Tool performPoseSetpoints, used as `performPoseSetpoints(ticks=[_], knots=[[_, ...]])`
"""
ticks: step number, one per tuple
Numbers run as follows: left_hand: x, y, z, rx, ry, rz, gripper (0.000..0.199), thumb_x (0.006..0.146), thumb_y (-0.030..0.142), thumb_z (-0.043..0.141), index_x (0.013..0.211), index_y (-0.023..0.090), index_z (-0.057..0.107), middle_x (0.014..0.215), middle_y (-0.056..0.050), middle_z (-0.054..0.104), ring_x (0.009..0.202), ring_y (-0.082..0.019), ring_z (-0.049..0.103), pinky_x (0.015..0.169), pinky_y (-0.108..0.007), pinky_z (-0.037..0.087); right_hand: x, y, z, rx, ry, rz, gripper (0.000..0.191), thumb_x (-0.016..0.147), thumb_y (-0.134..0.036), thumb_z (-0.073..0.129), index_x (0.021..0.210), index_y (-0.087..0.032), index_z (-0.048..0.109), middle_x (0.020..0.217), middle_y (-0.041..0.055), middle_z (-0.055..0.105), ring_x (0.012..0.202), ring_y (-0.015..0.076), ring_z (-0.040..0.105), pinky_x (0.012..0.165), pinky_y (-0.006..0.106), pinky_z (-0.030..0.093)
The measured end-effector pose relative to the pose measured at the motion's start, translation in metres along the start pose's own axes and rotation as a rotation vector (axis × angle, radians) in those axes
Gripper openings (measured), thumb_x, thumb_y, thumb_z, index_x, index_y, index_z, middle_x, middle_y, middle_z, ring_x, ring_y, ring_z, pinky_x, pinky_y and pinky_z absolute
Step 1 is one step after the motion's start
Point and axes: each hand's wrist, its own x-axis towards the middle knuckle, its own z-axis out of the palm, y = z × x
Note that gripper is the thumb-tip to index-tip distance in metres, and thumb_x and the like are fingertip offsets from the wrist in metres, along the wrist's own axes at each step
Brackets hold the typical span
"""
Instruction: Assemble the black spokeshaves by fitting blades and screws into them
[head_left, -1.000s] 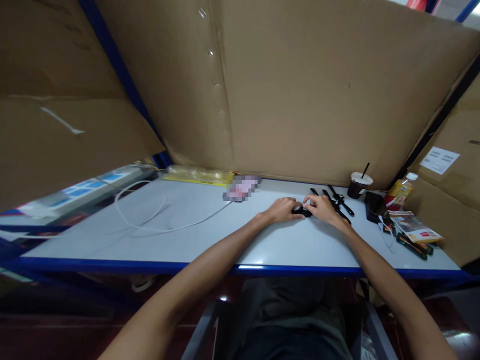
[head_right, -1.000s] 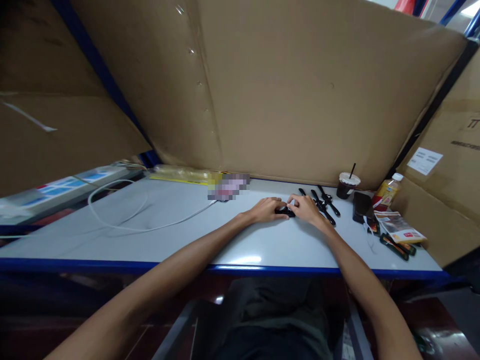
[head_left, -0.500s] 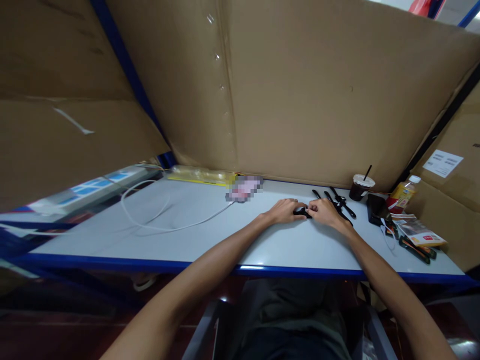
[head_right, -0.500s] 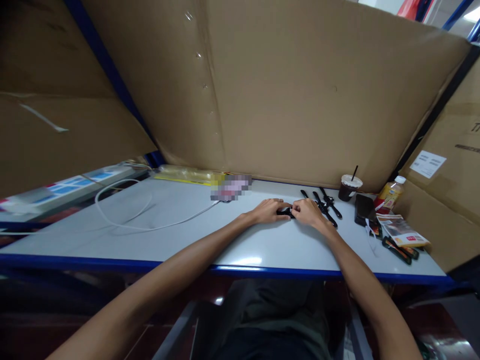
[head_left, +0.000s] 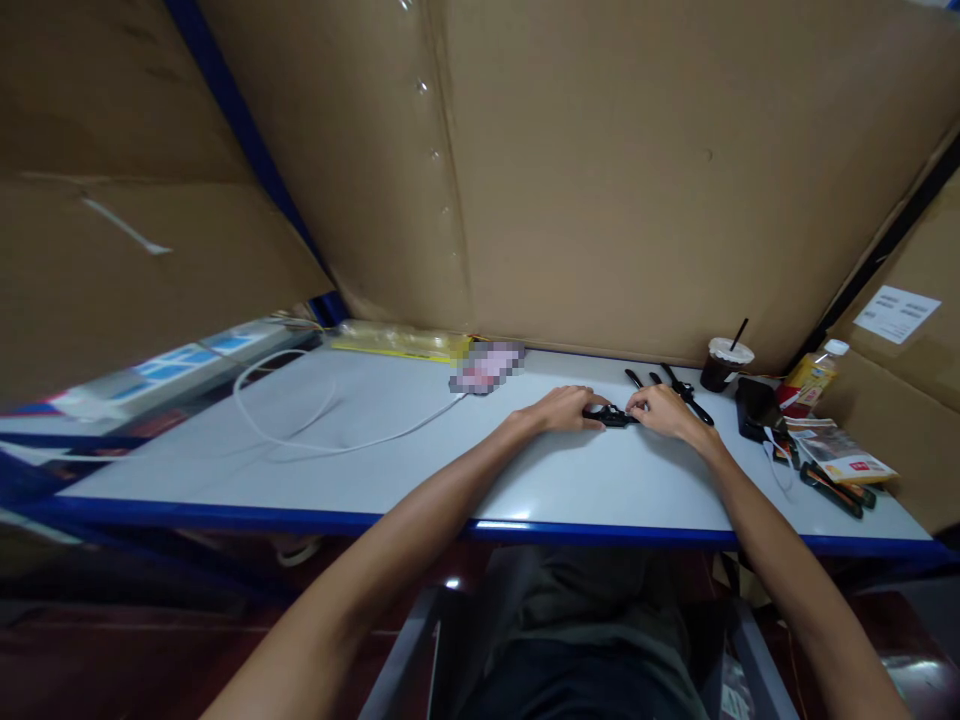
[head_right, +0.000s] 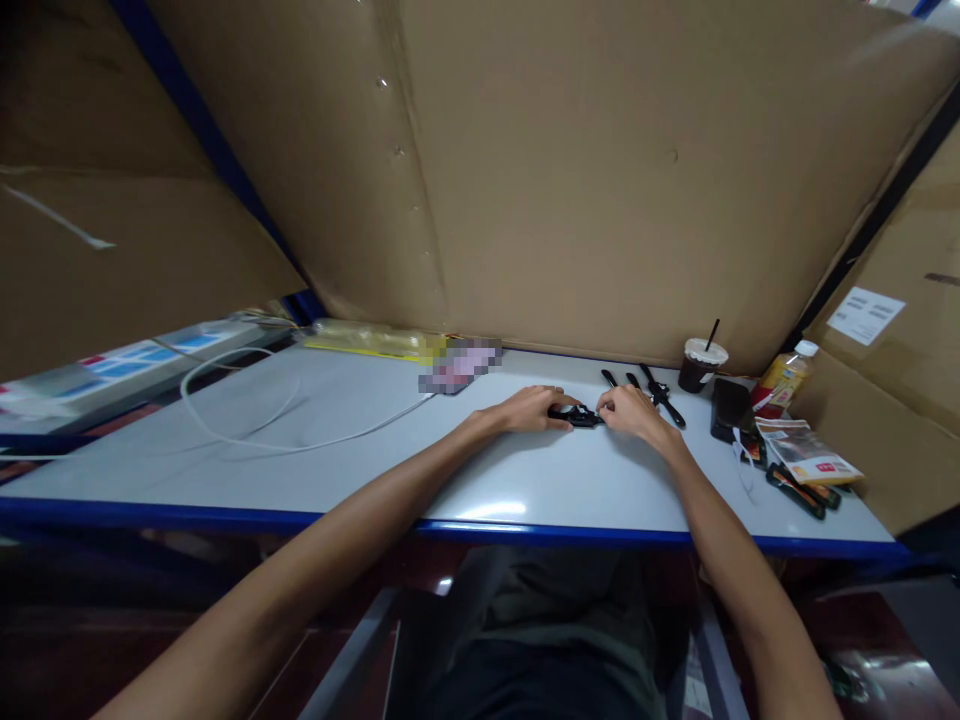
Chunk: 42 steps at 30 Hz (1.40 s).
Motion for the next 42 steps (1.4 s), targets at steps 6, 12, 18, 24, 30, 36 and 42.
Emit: performPoseSetpoints(ticks=[6,12,18,24,30,36,42], knots=[[-0.003,-0.002,-0.005,-0.045,-0.026,-0.044,0.052,0.085,0.047,0.068,0.135,0.032,0.067,0.095,-0.004,0.074,0.081,-0.02,0.062,0.066,-0.029,0.035,0.0,-0.003,-0.002,-0.01,-0.098,-0.046,0.041,0.076,-0.017,0.062,0.111,-0.026,0.081,0.094,0.0047,0.076,0.079,0.0194,0.061,0.068,0.029,0.039],[-0.005,-0.001,-0.003,-0.027,0.002,-0.047,0.05,0.086,0.049,0.065,0.134,0.033,0.068,0.1,-0.005,0.075,0.085,-0.022,0.064,0.068,-0.029,0.037,-0.005,-0.012,-0.005,-0.027,-0.062,-0.04,0.037,0.076,-0.013,0.059,0.101,-0.026,0.083,0.095,0.0064,0.076,0.079,0.0209,0.062,0.067,0.031,0.038],[-0.005,-0.001,-0.003,-0.006,-0.004,-0.042,0.05,0.086,0.05,0.063,0.133,0.033,0.069,0.096,-0.006,0.075,0.082,-0.022,0.064,0.067,-0.03,0.038,-0.006,-0.014,-0.003,-0.049,-0.026,-0.034,0.035,0.079,-0.012,0.059,0.101,-0.024,0.083,0.096,0.0085,0.077,0.08,0.0222,0.063,0.066,0.032,0.036],[-0.006,-0.001,-0.004,-0.022,0.012,-0.034,0.05,0.087,0.047,0.063,0.135,0.034,0.067,0.095,-0.004,0.076,0.081,-0.021,0.065,0.068,-0.029,0.039,-0.004,-0.012,0.002,-0.068,-0.015,-0.057,0.045,0.08,-0.011,0.056,0.115,-0.025,0.08,0.097,0.0086,0.076,0.079,0.0223,0.063,0.067,0.032,0.035],[-0.005,-0.002,-0.002,-0.006,0.014,-0.039,0.049,0.087,0.049,0.063,0.132,0.031,0.069,0.102,-0.006,0.076,0.086,-0.022,0.065,0.068,-0.029,0.038,-0.004,-0.015,0.002,-0.081,-0.034,-0.085,0.048,0.081,-0.011,0.055,0.12,-0.025,0.079,0.094,0.0084,0.075,0.077,0.0209,0.061,0.069,0.031,0.036],[-0.005,-0.003,-0.002,0.012,0.01,-0.022,0.046,0.089,0.05,0.061,0.132,0.033,0.068,0.106,-0.006,0.075,0.09,-0.023,0.066,0.07,-0.029,0.04,-0.004,-0.016,0.001,-0.065,-0.033,-0.086,0.045,0.08,-0.012,0.056,0.115,-0.025,0.08,0.093,0.0082,0.074,0.076,0.0205,0.06,0.068,0.032,0.035],[-0.011,0.003,-0.007,0.101,0.058,0.005,0.033,0.091,0.042,0.061,0.116,0.026,0.075,0.105,-0.009,0.072,0.089,-0.024,0.067,0.072,-0.03,0.044,-0.004,-0.016,0.001,-0.072,-0.04,-0.063,0.04,0.08,-0.013,0.055,0.106,-0.024,0.082,0.093,0.0078,0.075,0.076,0.0208,0.061,0.066,0.031,0.035]])
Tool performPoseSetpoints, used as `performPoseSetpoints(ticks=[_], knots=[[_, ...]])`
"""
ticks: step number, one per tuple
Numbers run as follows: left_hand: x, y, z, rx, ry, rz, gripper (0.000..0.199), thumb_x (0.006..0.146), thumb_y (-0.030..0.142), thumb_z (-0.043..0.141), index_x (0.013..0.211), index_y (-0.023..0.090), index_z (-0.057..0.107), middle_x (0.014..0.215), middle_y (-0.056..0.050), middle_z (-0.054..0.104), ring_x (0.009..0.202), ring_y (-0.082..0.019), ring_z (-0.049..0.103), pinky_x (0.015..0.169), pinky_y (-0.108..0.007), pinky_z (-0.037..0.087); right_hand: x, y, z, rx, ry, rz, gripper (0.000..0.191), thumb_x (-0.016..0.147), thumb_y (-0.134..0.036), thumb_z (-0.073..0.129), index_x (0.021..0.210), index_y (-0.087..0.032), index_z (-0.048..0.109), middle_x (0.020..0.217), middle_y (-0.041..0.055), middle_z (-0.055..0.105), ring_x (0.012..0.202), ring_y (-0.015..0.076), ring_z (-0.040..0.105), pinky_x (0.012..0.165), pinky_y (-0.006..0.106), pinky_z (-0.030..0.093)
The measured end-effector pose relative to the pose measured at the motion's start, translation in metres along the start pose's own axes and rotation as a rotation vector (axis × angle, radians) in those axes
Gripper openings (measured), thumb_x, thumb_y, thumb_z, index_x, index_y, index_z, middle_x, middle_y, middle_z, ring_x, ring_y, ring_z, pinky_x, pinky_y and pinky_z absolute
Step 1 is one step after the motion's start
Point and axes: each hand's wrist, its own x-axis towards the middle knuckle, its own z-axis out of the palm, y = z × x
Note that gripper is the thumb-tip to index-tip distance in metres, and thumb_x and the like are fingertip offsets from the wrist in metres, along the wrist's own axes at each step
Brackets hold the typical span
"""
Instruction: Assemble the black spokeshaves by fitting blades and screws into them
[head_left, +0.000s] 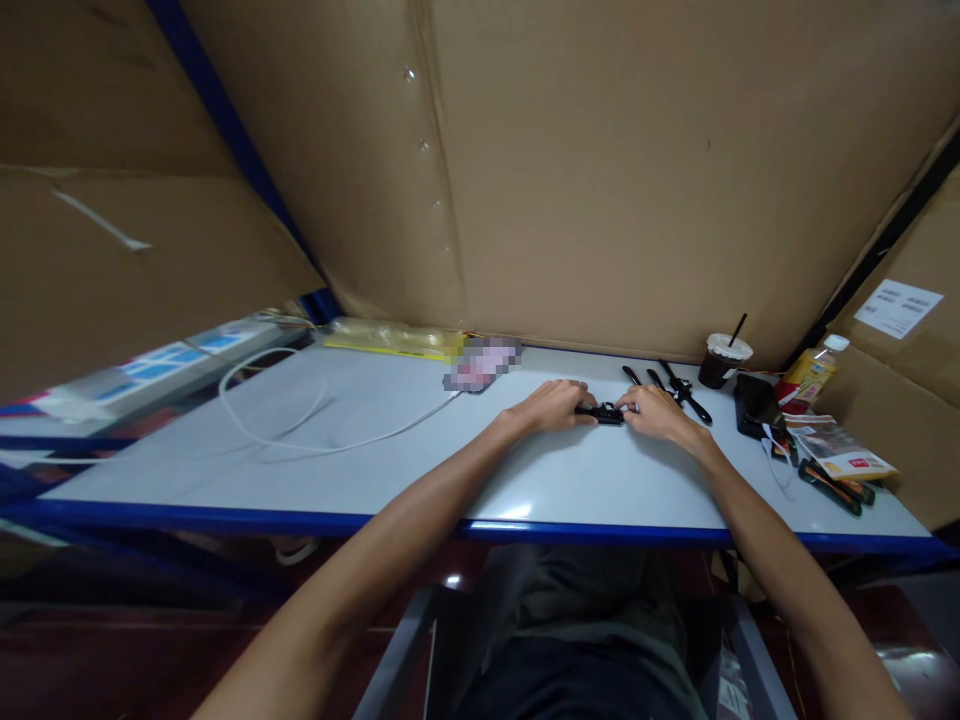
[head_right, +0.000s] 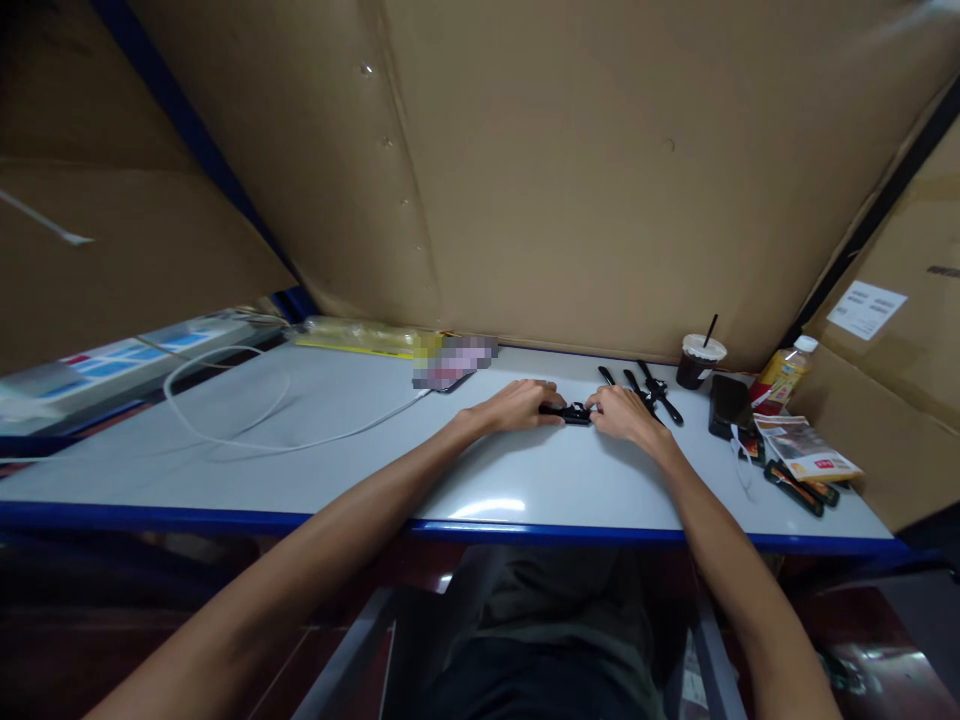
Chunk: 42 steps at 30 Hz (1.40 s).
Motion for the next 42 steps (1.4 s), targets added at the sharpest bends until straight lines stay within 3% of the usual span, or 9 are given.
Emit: performPoseSetpoints(ticks=[3,9,15,21,27,31,35,39,42], knots=[[-0.0017,0.0033,-0.0022,0.01,0.0,0.0,0.031,0.091,0.04,0.062,0.114,0.026,0.076,0.105,-0.008,0.072,0.088,-0.024,0.067,0.072,-0.03,0.044,-0.0002,0.0005,0.0016,0.001,0.01,-0.017,0.038,0.08,-0.013,0.053,0.102,-0.024,0.083,0.096,0.0081,0.075,0.079,0.0211,0.061,0.068,0.032,0.036],[-0.0006,0.004,-0.0021,0.01,0.0,-0.017,0.033,0.091,0.041,0.062,0.117,0.025,0.074,0.108,-0.007,0.073,0.091,-0.024,0.067,0.071,-0.03,0.044,0.0005,-0.0012,0.0015,0.018,0.013,-0.038,0.049,0.079,-0.01,0.054,0.119,-0.024,0.078,0.094,0.0075,0.074,0.081,0.0213,0.062,0.07,0.031,0.036],[0.0016,0.0017,-0.0002,-0.005,0.004,-0.028,0.031,0.09,0.042,0.062,0.114,0.027,0.075,0.108,-0.006,0.075,0.092,-0.024,0.068,0.073,-0.029,0.044,0.0013,-0.0013,0.002,0.011,0.007,-0.013,0.042,0.078,-0.01,0.055,0.109,-0.025,0.08,0.091,0.0068,0.073,0.078,0.0197,0.06,0.067,0.031,0.034],[0.0006,0.0038,-0.0005,0.002,0.003,-0.011,0.03,0.09,0.04,0.061,0.111,0.026,0.077,0.106,-0.008,0.074,0.093,-0.025,0.068,0.076,-0.03,0.046,0.0014,0.0001,0.0032,0.011,0.013,-0.007,0.041,0.08,-0.011,0.055,0.111,-0.024,0.08,0.094,0.0085,0.074,0.08,0.0208,0.062,0.068,0.031,0.036],[0.0003,0.0027,0.0019,-0.027,0.008,-0.031,0.049,0.089,0.039,0.064,0.136,0.027,0.065,0.109,-0.007,0.076,0.096,-0.026,0.069,0.079,-0.032,0.048,0.001,0.0001,0.0024,0.017,0.011,-0.002,0.042,0.08,-0.009,0.056,0.111,-0.024,0.08,0.095,0.0082,0.076,0.081,0.0221,0.064,0.068,0.03,0.037],[0.0008,0.0024,0.0027,-0.057,-0.019,-0.019,0.046,0.089,0.038,0.062,0.135,0.031,0.066,0.112,-0.005,0.076,0.098,-0.026,0.069,0.08,-0.031,0.048,0.0005,0.0002,0.0029,0.018,0.015,-0.014,0.043,0.081,-0.008,0.055,0.112,-0.025,0.08,0.097,0.008,0.077,0.083,0.0218,0.065,0.071,0.03,0.039],[0.0016,0.0023,0.0044,-0.06,-0.025,-0.043,0.045,0.088,0.039,0.064,0.131,0.027,0.069,0.11,-0.007,0.076,0.097,-0.027,0.069,0.079,-0.033,0.048,-0.0003,-0.0016,0.0026,0.005,0.011,0.009,0.037,0.083,-0.008,0.056,0.103,-0.023,0.082,0.102,0.0097,0.078,0.087,0.0235,0.067,0.075,0.031,0.042],[0.0025,0.0011,0.0032,-0.079,-0.029,-0.081,0.044,0.087,0.043,0.065,0.126,0.024,0.072,0.104,-0.008,0.077,0.092,-0.026,0.068,0.078,-0.034,0.047,-0.0013,-0.0049,0.0002,0.053,0.126,0.026,0.04,0.086,-0.008,0.054,0.113,-0.023,0.08,0.11,0.008,0.077,0.091,0.0215,0.067,0.08,0.03,0.045],[0.0027,-0.001,-0.0008,-0.114,-0.055,-0.085,0.043,0.087,0.041,0.064,0.126,0.025,0.072,0.101,-0.006,0.077,0.088,-0.023,0.068,0.075,-0.032,0.045,-0.0016,-0.0072,-0.0012,0.098,0.181,-0.043,0.048,0.089,-0.005,0.049,0.122,-0.026,0.077,0.107,0.005,0.077,0.087,0.0178,0.066,0.079,0.027,0.045]])
